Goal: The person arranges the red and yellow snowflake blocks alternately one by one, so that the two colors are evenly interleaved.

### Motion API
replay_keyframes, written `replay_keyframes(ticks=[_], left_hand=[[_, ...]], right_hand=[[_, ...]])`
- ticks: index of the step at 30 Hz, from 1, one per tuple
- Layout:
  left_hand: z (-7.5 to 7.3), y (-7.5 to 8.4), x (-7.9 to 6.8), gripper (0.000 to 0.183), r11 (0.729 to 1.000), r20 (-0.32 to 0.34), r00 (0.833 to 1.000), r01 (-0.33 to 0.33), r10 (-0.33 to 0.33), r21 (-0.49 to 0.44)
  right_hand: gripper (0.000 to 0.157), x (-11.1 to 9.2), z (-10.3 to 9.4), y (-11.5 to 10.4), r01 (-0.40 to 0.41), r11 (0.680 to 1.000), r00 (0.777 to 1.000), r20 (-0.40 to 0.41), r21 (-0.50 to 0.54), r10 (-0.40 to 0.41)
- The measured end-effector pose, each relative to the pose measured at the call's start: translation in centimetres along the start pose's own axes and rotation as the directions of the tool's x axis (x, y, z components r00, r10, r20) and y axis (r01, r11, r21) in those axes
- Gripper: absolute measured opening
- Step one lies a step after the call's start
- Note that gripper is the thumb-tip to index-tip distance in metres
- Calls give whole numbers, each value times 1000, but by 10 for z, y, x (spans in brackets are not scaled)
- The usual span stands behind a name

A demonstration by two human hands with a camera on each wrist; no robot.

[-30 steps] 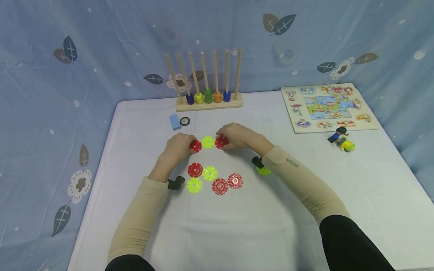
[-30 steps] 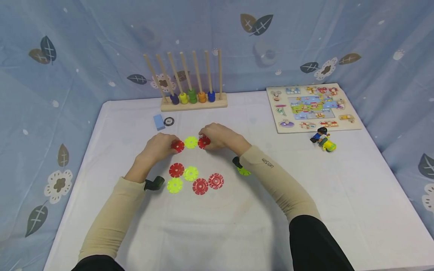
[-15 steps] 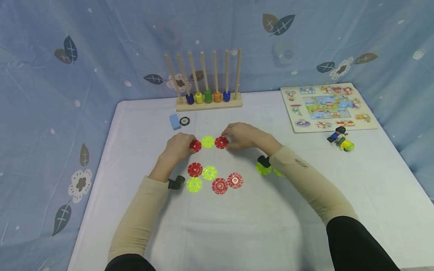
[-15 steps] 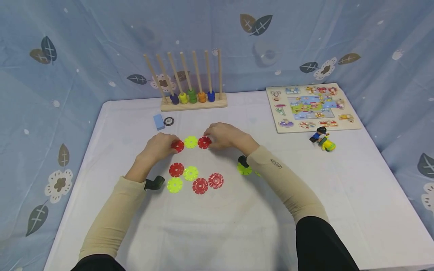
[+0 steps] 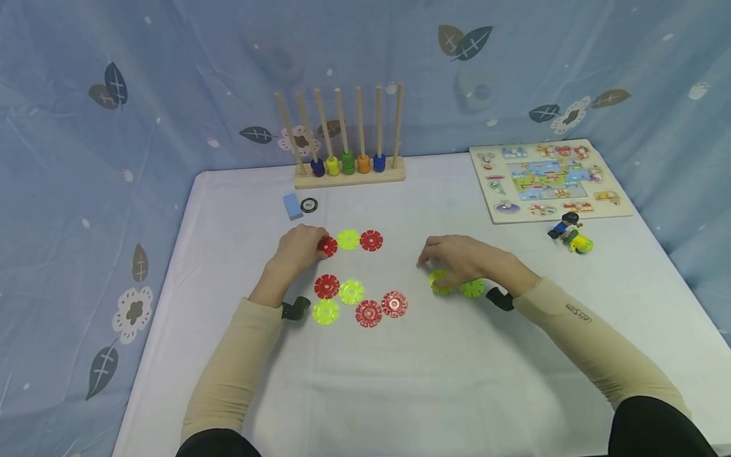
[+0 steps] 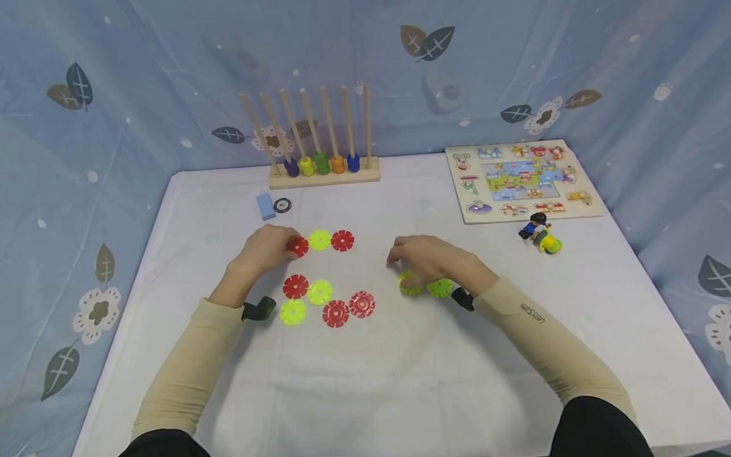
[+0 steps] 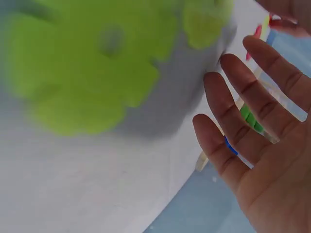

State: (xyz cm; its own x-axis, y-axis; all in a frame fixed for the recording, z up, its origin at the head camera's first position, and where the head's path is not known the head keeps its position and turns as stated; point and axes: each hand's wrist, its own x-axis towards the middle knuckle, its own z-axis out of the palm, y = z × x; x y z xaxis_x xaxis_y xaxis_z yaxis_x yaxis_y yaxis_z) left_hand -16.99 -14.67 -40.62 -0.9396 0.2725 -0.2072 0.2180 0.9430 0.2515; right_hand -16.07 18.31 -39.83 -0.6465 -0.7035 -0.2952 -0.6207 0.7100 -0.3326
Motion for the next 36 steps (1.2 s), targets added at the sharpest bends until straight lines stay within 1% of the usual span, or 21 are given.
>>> replay_keyframes(ticks=[3, 7, 18, 24, 27, 30, 33, 36], left_hand=[[-1, 0, 0, 44, 1000, 3, 1000, 6, -6, -2], [-2, -1, 0, 44, 1000, 1, 1000, 7, -7, -4], [-2, -3, -1, 42, 1000, -9, 1000, 2, -2, -6], [0, -3, -1, 44, 1000, 6, 1000, 2, -2, -10], [0, -3, -1, 44, 1000, 3, 1000, 2, -2, -9], [0, -2, -1, 43, 1000, -2, 1000, 0, 0, -7], [0, -2, -1, 42, 1000, -1, 1000, -5, 5, -7], [0, -1, -2, 42, 1000, 3, 1000, -9, 9, -7]], right_hand=[[42, -13, 6, -4, 9, 1000, 1000, 12, -21, -9], [42, -21, 12, -7, 20, 999, 1000, 12, -41, -20], [46, -22, 15, -14, 32, 998, 999, 33, -53, -31], [47, -24, 14, -13, 2, 1000, 999, 41, -7, -2], [46, -21, 10, -8, -21, 1000, 999, 28, 20, 20], [46, -13, 4, -1, -35, 999, 999, 3, 36, 35], [46, 0, -2, 4, -36, 999, 999, -20, 40, 37], [47, 17, -6, 8, -17, 999, 999, -44, 42, 19]])
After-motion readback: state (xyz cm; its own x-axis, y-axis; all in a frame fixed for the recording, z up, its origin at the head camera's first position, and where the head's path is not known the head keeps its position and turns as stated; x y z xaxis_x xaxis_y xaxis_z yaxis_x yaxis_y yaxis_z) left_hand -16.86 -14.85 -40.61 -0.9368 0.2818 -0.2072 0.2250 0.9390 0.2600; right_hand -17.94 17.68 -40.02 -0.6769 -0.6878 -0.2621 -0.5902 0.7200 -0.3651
